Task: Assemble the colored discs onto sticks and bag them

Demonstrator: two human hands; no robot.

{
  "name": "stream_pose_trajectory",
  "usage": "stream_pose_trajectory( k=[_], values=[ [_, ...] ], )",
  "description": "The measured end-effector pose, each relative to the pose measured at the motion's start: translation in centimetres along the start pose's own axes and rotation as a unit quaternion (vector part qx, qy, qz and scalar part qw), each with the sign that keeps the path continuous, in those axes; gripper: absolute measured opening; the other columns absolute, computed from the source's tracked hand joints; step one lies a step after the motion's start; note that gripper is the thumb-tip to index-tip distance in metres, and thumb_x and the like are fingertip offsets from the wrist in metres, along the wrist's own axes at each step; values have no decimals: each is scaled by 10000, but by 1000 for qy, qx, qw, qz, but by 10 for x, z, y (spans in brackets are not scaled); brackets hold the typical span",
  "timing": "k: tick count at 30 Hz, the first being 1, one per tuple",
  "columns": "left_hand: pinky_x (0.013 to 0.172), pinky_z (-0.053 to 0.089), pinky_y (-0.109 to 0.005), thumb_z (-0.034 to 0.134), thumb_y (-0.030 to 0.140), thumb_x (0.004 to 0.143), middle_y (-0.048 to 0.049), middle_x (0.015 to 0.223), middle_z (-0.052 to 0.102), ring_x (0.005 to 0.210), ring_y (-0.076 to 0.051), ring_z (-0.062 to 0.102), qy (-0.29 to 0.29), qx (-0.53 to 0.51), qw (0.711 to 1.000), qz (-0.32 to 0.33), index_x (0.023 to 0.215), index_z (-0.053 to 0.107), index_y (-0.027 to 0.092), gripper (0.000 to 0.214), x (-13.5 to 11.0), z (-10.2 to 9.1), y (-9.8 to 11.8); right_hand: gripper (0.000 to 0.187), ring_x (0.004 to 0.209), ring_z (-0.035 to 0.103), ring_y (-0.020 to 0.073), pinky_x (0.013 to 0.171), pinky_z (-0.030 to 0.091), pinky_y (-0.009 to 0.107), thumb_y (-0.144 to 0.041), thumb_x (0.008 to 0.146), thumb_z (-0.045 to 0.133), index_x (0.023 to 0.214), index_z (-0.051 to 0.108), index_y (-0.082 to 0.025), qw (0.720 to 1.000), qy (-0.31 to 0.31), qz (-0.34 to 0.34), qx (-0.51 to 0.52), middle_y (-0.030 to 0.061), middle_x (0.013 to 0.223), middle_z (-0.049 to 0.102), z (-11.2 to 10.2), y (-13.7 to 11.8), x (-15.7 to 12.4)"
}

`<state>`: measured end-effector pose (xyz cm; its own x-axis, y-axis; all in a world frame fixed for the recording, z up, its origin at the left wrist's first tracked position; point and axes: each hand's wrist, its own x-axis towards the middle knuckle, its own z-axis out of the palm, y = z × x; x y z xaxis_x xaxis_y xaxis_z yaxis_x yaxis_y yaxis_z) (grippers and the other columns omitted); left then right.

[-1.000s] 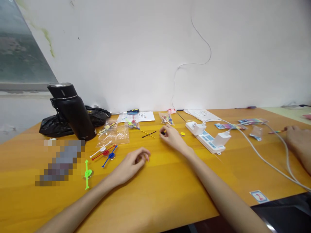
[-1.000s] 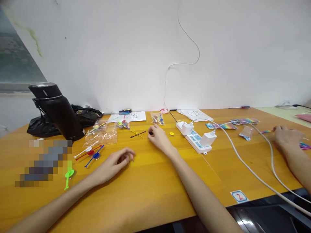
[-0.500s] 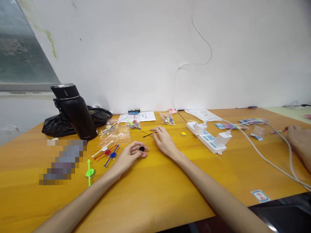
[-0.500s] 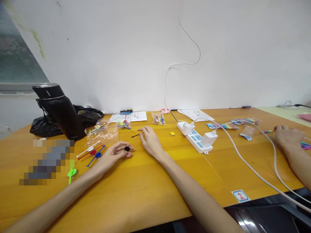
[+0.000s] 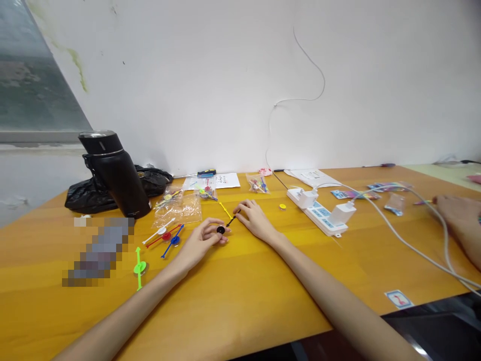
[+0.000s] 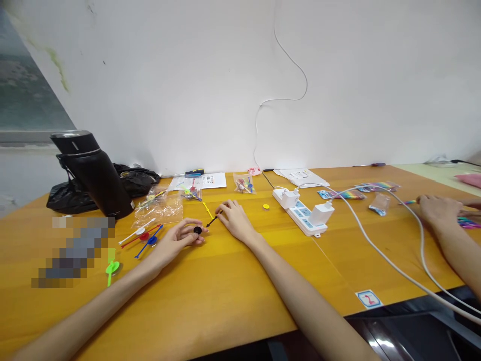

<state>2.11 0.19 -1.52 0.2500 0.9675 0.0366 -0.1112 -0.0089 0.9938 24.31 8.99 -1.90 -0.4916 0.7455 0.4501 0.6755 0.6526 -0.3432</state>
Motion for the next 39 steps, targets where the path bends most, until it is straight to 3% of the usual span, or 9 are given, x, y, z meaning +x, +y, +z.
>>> stream_pose_trajectory(
  k=[4,10,19,27,33,36,39],
  values=[
    [929,555,-374,767,434,813,-135,1121,759,859,-185,739,8,-12,1000,-11,1216,559,178,521,-2,1,3,120,1054,535,223,968,430,374,-252,1006,554,1007,664,-205,1000,-5,-7,20,79,1088,630,1,1,1],
    [937,564,-386,779,500,792,-139,1118,765,891,-217,753,33,-21,999,-22,1172,592,172,536,-1,1,6,76,1073,533,227,981,430,380,-221,989,562,1012,633,-206,999,-3,-39,34,73,1098,628,2,-5,-1],
    [1002,557,-412,795,413,791,-129,1194,743,1041,-247,733,128,-73,989,14,1164,612,179,477,0,-1,4,120,1048,536,224,967,435,377,-240,1024,508,1034,623,-204,996,-21,-64,55,83,1083,615,-2,-4,-4],
    [1081,513,-429,790,370,793,-124,1279,705,1193,-274,678,144,-89,986,13,1184,596,192,471,1,-1,1,104,993,570,218,913,461,359,-266,1000,576,961,641,-195,994,-28,-68,75,77,1026,644,-6,-9,-4],
    [1106,484,-440,767,363,814,-119,1288,704,1141,-260,705,172,-93,979,46,1184,595,197,441,-2,0,5,72,881,645,184,826,496,317,-257,994,584,997,627,-200,989,43,-8,143,46,963,701,-13,-16,-4],
    [1095,485,-417,751,390,825,-108,1262,722,1118,-251,716,161,-84,982,43,1187,606,204,432,-4,2,8,73,914,659,180,860,510,311,-268,980,614,1013,642,-209,979,86,-44,179,41,984,707,-19,-30,-5],
    [1064,500,-408,746,430,825,-98,1171,759,1064,-256,736,113,-57,991,32,1181,626,201,440,-4,4,7,104,989,659,187,909,509,320,-236,991,593,1067,664,-225,975,80,-109,174,47,1031,713,-21,-46,-7]
  ],
)
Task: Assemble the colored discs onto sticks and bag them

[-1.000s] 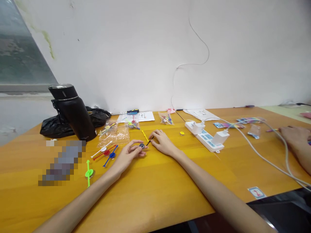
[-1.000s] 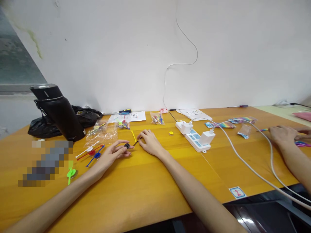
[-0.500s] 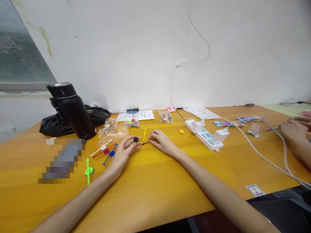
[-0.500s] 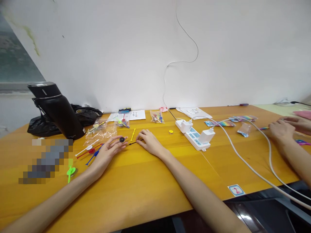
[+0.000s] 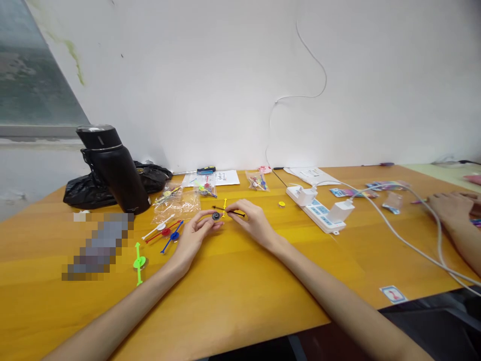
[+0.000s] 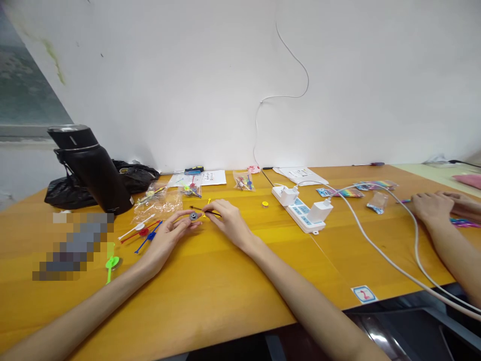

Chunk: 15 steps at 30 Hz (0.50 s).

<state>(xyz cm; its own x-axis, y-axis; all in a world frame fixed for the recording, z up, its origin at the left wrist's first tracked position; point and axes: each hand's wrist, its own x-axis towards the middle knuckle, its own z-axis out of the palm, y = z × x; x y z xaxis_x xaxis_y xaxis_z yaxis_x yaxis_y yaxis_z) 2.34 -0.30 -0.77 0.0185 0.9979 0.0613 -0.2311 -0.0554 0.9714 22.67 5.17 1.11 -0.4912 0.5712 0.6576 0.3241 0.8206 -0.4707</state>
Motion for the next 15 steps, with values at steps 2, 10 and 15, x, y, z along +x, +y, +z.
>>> stream_pose_trajectory(
  k=[2,10,15],
  values=[
    [1055,503,-397,744,439,828,-92,1150,765,1066,-256,733,-30,13,999,13,1169,638,198,431,1,1,-2,128,994,663,192,904,514,327,-221,994,587,1085,676,-230,1000,-15,-27,-7,50,1031,722,3,-6,0],
    [1075,488,-414,762,437,815,-107,1180,754,1075,-256,725,-29,23,999,8,1162,656,193,437,1,-1,-3,126,901,732,186,850,555,315,-290,966,641,1043,710,-219,997,37,58,30,47,994,773,4,-4,0],
    [1066,494,-401,779,417,793,-101,1177,757,1092,-260,718,-35,27,999,18,1131,669,200,416,1,2,0,241,826,746,202,816,569,339,-438,952,630,986,696,-209,979,5,138,151,45,894,780,0,-16,3]
  ],
)
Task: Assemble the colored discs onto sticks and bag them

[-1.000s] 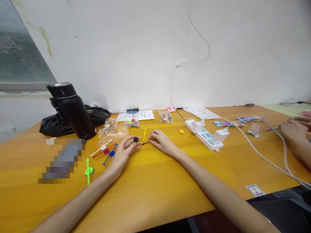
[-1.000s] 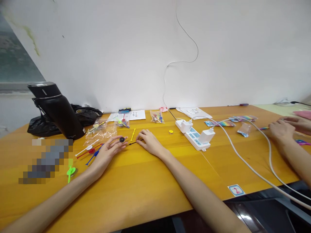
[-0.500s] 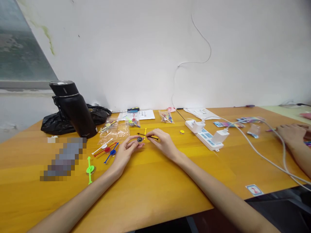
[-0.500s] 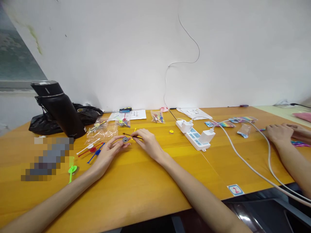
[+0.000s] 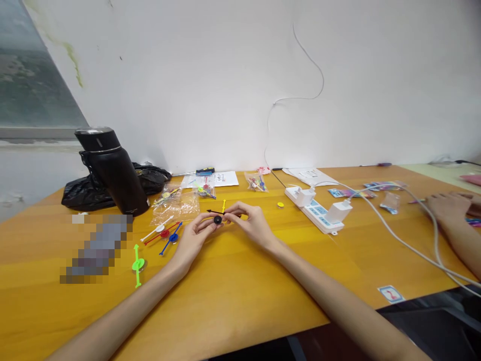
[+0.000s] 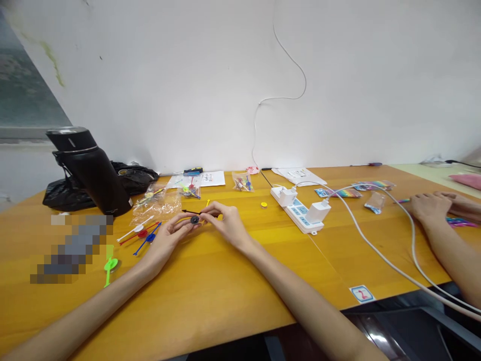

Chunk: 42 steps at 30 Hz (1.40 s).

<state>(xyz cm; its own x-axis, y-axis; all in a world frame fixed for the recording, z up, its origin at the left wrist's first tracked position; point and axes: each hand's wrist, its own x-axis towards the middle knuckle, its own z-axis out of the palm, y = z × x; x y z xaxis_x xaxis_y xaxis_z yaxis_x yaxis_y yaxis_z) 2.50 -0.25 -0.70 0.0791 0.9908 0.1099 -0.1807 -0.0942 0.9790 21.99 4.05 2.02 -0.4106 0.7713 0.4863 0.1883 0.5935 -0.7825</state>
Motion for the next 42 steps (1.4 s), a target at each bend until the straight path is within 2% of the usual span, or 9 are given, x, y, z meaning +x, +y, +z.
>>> stream_pose_trajectory(
  k=[6,12,18,24,27,30,36,42],
  values=[
    [1023,507,-399,775,395,784,-89,1089,776,1065,-271,722,15,32,999,1,1132,669,199,413,0,0,0,333,707,709,179,690,542,296,-521,906,658,916,670,-188,995,-61,55,52,48,806,757,11,-2,-4],
    [1042,492,-392,779,397,780,-105,1177,746,1171,-282,669,11,30,999,7,1117,668,187,412,0,0,-1,311,646,661,156,675,508,280,-502,930,633,919,599,-193,993,-60,83,62,16,725,715,17,5,-7],
    [1061,484,-398,758,401,803,-100,1225,729,1188,-277,657,17,41,999,13,1106,684,199,372,-1,0,2,313,757,622,145,674,472,258,-462,902,668,1029,546,-204,994,-25,100,29,13,887,676,21,13,-7],
    [1083,477,-428,771,419,798,-103,1216,738,1164,-282,675,9,32,999,16,1134,692,197,410,0,0,0,362,828,620,157,721,504,274,-441,886,686,1112,531,-204,995,-8,100,12,35,979,658,22,13,-6],
    [1067,498,-421,760,439,814,-105,1236,734,1153,-282,685,-6,15,1000,10,1169,698,198,434,-1,1,-2,355,938,655,174,799,525,291,-425,936,626,1214,568,-213,993,-54,97,31,61,1099,688,23,10,-7],
    [1032,530,-407,746,435,832,-99,1259,726,1140,-284,692,-30,3,999,10,1164,716,200,408,-1,1,-3,313,1008,674,189,866,524,308,-426,994,533,1205,637,-220,987,-117,94,62,61,1140,714,22,7,-8],
    [969,571,-391,742,398,844,-100,1216,742,1081,-271,713,-44,-21,999,-8,1164,722,187,383,0,1,-3,273,896,681,187,782,513,286,-426,991,545,1035,661,-182,988,-125,88,37,59,1019,735,19,4,-8],
    [908,598,-377,758,415,821,-102,1187,749,1021,-262,727,-38,-8,999,-18,1126,733,185,383,0,-1,-5,221,853,674,177,771,507,277,-393,981,558,1012,630,-187,987,-139,74,15,40,973,729,15,3,-9]
  ],
)
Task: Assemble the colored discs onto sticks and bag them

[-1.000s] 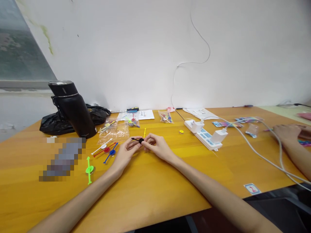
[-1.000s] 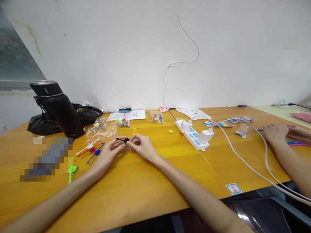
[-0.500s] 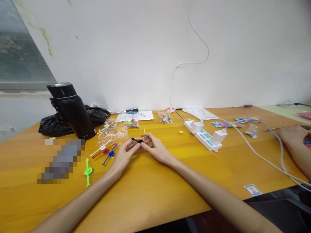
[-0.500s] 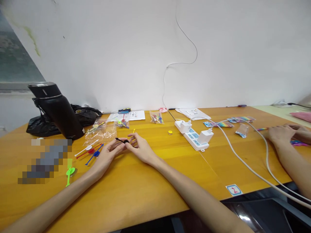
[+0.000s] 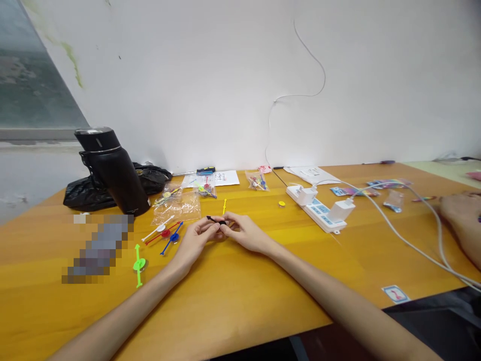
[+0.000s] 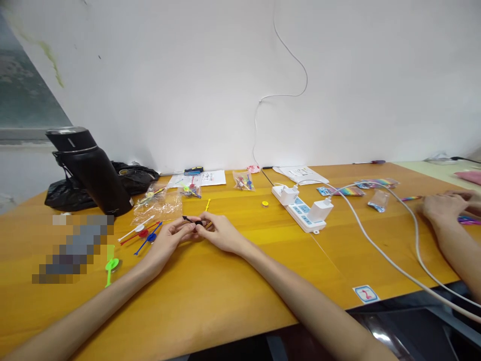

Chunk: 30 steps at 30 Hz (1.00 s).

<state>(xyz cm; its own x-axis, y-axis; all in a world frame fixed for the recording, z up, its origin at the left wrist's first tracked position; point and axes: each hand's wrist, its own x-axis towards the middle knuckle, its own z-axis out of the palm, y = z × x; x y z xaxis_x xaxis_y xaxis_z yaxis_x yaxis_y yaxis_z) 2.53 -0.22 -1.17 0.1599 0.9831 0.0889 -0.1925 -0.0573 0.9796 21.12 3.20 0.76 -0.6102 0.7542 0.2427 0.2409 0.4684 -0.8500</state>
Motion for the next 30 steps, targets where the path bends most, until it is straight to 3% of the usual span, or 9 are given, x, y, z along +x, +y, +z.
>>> stream_pose_trajectory(
  k=[3,7,9,12,15,21,26,30],
  values=[
    [849,616,-365,765,437,808,-106,1198,741,1026,-269,721,2,2,1000,-5,1127,724,185,409,-1,2,1,245,839,671,178,751,507,277,-414,981,558,990,638,-183,1000,9,9,2,39,949,727,3,2,0],
    [796,622,-331,741,454,831,-110,1264,706,1089,-280,695,22,-3,1000,10,1148,694,191,415,-2,3,6,316,964,694,189,849,526,309,-465,993,542,1180,600,-216,997,11,19,71,65,1121,724,8,7,2],
    [784,617,-320,728,459,845,-109,1292,689,1123,-285,680,43,-3,999,23,1151,677,197,407,-2,1,8,357,929,700,186,845,530,317,-486,987,553,1212,556,-208,995,22,29,91,73,1073,729,10,9,4],
    [765,606,-308,724,479,846,-116,1281,692,1153,-295,666,73,-4,997,34,1138,655,200,409,-1,-1,11,331,805,675,174,777,518,303,-508,977,562,1048,581,-185,996,24,33,74,48,890,714,10,10,4],
    [754,592,-298,722,494,847,-130,1267,700,1154,-296,666,84,-3,996,34,1140,641,197,425,-1,-3,11,345,734,635,160,731,486,282,-516,971,565,895,618,-183,999,-11,19,49,21,785,686,10,8,3],
    [709,575,-290,745,530,812,-126,1265,711,1093,-291,691,76,15,997,24,1170,640,216,488,-1,-2,10,358,687,615,148,684,457,255,-532,932,618,850,635,-184,996,-56,10,74,9,735,674,10,4,2],
    [720,568,-304,691,546,844,-128,1269,699,1079,-287,691,70,-1,997,12,1287,601,224,555,-1,-1,11,385,676,613,141,702,472,265,-556,910,637,870,644,-174,991,-36,25,129,5,719,649,12,5,3],
    [763,565,-332,632,478,890,-135,1231,690,1030,-258,696,60,11,998,1,1335,530,203,533,2,-2,5,378,632,573,126,666,461,259,-549,924,613,889,614,-173,983,21,27,181,-8,697,626,9,10,8]
  ],
)
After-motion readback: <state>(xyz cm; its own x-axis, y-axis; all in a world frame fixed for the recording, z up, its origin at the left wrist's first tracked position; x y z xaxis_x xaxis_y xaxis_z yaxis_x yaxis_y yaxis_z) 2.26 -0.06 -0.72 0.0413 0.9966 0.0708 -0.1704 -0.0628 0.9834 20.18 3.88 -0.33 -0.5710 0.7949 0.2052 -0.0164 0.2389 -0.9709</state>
